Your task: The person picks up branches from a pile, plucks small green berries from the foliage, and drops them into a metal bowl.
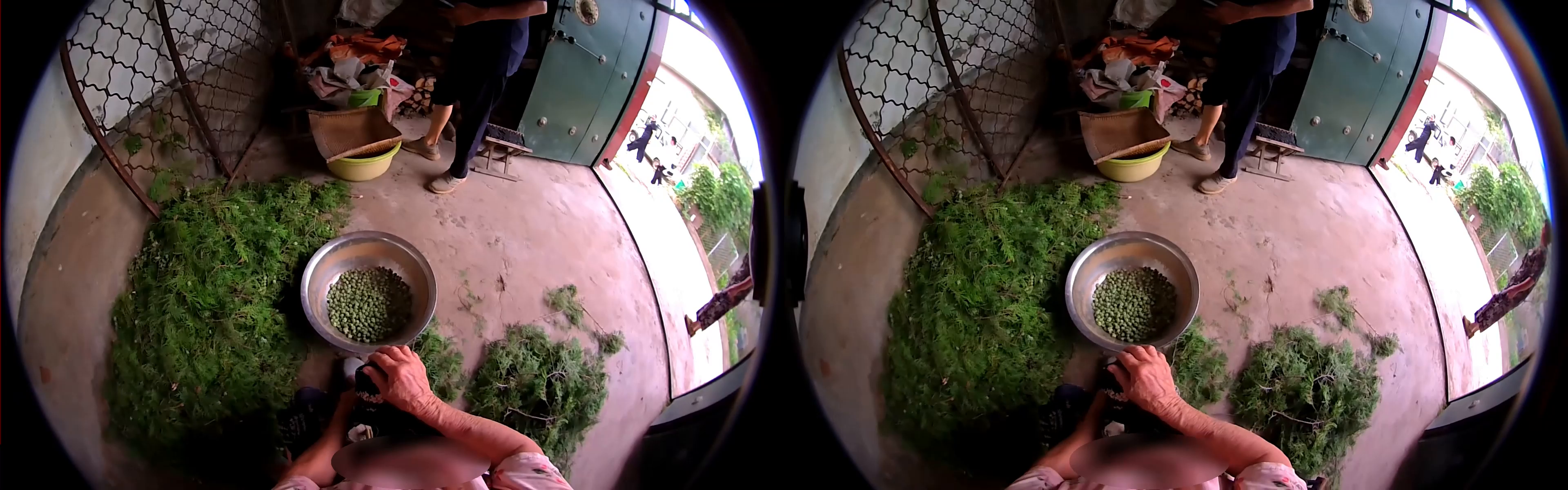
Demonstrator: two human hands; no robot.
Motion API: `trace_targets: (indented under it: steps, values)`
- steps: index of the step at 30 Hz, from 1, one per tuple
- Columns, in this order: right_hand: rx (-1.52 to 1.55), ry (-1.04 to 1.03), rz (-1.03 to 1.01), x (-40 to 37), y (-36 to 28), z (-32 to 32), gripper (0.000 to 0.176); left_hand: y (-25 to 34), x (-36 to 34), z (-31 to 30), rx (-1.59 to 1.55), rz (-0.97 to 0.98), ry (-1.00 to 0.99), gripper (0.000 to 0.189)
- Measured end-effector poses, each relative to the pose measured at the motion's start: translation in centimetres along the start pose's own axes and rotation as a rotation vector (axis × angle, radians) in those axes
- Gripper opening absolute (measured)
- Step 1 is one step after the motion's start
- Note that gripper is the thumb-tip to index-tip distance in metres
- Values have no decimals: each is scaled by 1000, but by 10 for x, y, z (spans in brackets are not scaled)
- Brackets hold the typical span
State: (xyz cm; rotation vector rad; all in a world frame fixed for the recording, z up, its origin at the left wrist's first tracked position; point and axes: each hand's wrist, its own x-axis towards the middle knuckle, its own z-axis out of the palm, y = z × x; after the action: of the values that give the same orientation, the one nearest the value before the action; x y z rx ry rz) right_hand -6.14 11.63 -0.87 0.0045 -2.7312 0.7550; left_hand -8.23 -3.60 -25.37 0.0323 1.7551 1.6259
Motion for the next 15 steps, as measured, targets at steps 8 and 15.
trace_targets:
  steps: [8, 15]
  values:
    - [1, 122, 84, -4, 26, -10, 18, 33, 0, 19, 288, 512, -35, 31]
    - [36, 133, 268, -18, 63, -12, 23, 29, -7, 39, 187, 375, 191, 27]
